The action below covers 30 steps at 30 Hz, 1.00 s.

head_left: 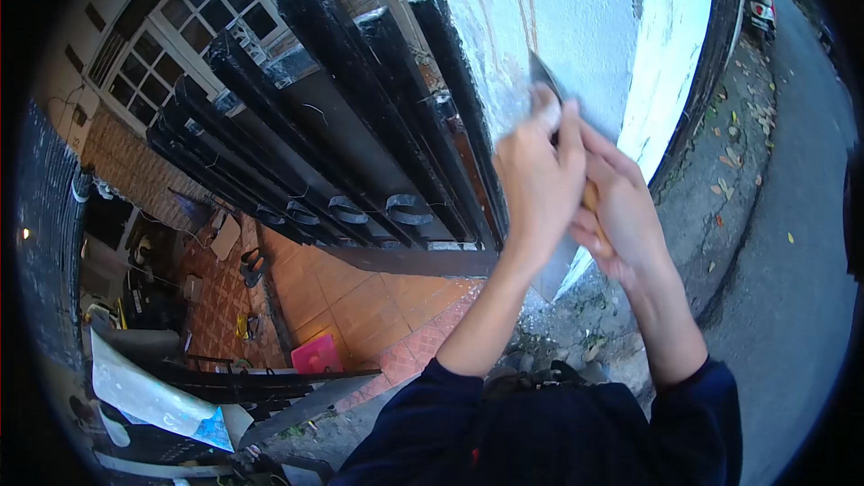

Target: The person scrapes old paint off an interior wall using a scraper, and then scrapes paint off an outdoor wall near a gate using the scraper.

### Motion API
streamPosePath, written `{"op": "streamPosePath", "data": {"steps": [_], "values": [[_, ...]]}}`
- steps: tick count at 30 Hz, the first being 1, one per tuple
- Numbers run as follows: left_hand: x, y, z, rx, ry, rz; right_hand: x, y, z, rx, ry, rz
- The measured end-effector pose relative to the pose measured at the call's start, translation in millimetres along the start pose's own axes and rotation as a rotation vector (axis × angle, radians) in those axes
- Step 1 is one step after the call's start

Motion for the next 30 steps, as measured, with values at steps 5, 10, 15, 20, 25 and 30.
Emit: {"op": "streamPosePath", "data": {"steps": [5,10,15,20,25,30], "values": [[-3,-4,13,-0.111,0.009,-0.009,-15,-2,-9,0.043,-0.009,-0.031],[3,-10,12,-0.088,0.065,0.097,-15,11,-14,0.042,-0.062,-0.067],[0,-13,21,-0.089,0.121,0.08,-19,7,-14,0.108,0.019,-0.081],[7,-12,18,-0.102,0.048,0.066,-11,5,-15,0.141,0.048,-0.116],[-6,-14,16,-0.099,0.113,0.131,-24,6,-11,0.148,0.026,-0.141],[12,-3,12,-0.082,0.056,0.066,-2,6,-15,0.143,0.059,-0.127]]}}
Point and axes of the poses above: each hand's wrist, its own x-axis towards the middle knuckle, its own z-axis out of the back of the hand, y = z × x, the point moved 2 cm from there along x, towards the middle knuckle, and after that the axes turned 1 degree about -y, right-handed, at the moved point
